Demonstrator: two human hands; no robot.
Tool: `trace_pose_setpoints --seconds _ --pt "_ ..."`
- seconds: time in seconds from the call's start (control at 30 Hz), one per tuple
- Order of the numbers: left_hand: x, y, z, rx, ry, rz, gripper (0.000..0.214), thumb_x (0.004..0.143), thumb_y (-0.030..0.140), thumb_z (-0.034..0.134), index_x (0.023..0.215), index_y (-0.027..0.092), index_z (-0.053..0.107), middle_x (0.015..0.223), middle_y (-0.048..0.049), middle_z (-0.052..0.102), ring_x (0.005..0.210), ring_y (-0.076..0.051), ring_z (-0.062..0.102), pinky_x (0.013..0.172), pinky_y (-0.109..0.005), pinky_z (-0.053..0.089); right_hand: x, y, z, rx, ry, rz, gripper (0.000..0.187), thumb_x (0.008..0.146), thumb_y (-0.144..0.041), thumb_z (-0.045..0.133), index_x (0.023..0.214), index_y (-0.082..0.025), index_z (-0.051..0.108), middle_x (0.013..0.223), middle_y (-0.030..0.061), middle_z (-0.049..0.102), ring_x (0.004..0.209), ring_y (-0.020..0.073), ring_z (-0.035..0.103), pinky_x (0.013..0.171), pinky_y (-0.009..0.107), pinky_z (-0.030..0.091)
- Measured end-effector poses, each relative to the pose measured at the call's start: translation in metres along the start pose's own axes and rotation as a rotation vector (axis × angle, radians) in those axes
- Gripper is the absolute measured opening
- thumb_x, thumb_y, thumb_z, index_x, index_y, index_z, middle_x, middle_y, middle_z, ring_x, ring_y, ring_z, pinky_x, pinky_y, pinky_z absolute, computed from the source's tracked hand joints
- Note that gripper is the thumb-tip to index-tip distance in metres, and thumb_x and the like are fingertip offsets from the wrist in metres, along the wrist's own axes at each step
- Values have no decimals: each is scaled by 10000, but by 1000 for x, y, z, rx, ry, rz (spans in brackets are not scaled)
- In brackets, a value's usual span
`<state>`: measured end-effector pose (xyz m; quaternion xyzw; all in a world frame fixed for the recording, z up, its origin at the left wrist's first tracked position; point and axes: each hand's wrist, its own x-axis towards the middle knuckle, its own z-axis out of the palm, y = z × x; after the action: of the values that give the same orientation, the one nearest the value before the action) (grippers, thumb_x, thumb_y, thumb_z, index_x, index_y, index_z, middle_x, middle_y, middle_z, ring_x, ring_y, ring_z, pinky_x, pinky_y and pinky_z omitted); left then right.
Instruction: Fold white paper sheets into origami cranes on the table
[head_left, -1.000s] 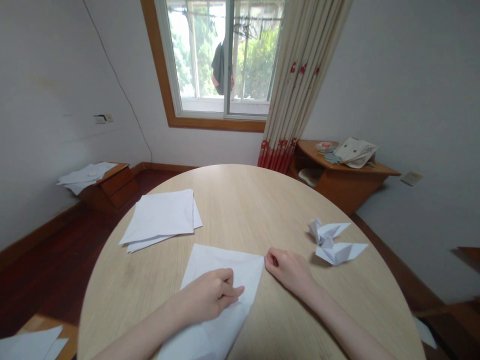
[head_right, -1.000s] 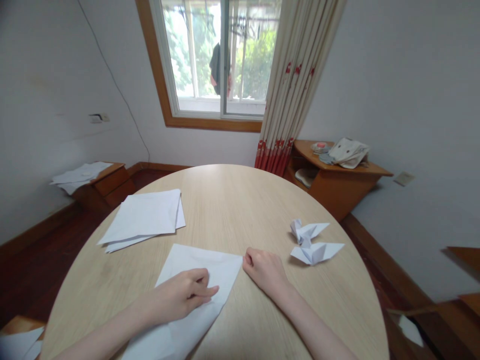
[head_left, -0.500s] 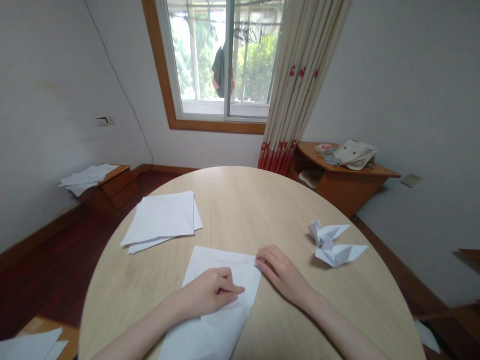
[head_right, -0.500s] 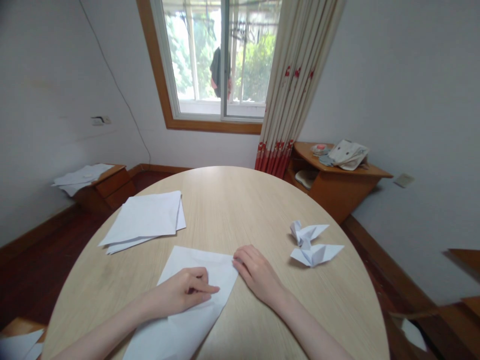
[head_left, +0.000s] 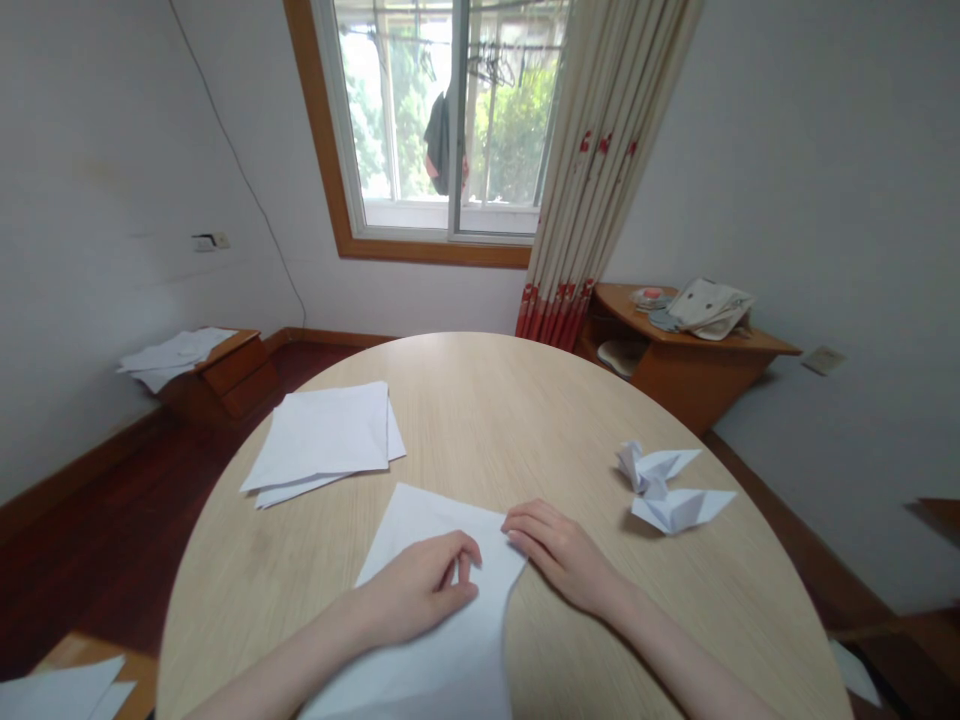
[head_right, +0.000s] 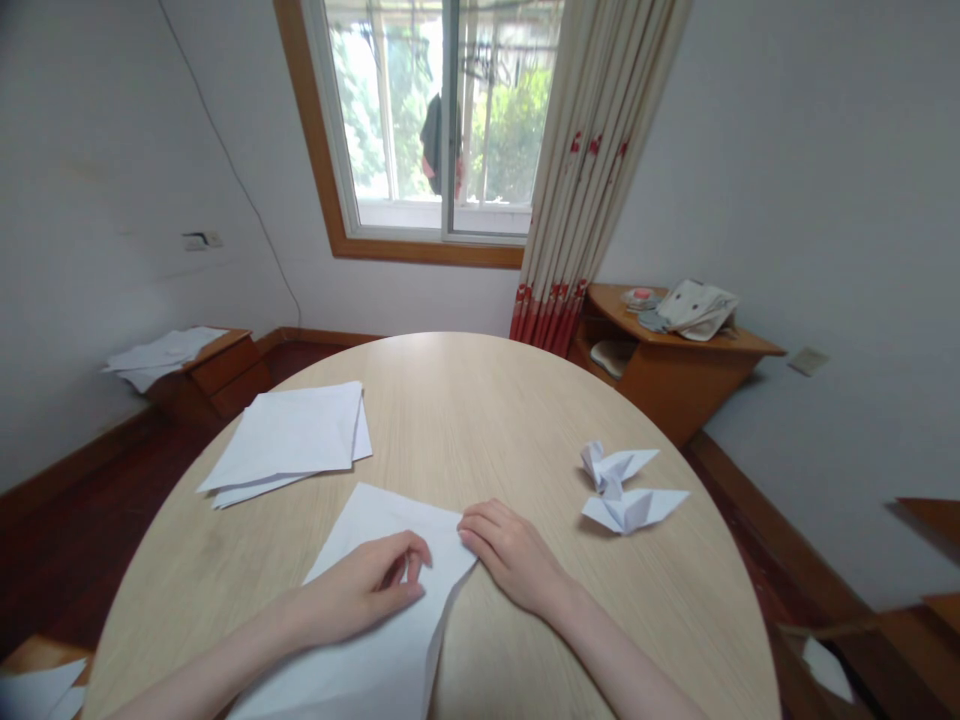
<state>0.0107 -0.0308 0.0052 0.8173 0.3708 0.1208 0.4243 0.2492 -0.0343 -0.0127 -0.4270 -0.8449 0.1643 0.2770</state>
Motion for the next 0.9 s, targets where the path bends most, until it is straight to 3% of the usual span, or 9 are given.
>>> trace_pose_setpoints --seconds 0.23,0.43,0.7,0.9 --pt "1 7 8 348 48 56 352 726 362 751 935 197 520 901 -4 573 816 -200 504 729 -299 361 -3 3 -5 58 -69 -9 222 908 -341 564 1068 -199 623 1083 85 648 1005 204 579 868 343 478" --pt "2 9 18 465 78 64 465 684 507 772 893 186 508 949 -25 575 862 -231 505 764 -339 348 -2 8 -3 -2 -80 -46 196 904 -317 580 1045 -194 639 1064 72 657 996 200 581 871 341 476" --pt "5 4 26 560 105 111 472 706 559 738 881 183 513 949 -26 568 871 -240 502 761 -348 337 2 -6 5 -366 -127 -78 276 902 -271 573 1165 -187 574 1059 83 644 950 230 580 733 342 518" --pt "6 2 22 560 110 111 504 666 565 768 863 180 509 941 -23 568 863 -237 505 745 -337 332 3 -10 10 -520 -77 -138 301 927 -238 513 1210 -144 555 1050 117 638 902 245 576 737 393 495"
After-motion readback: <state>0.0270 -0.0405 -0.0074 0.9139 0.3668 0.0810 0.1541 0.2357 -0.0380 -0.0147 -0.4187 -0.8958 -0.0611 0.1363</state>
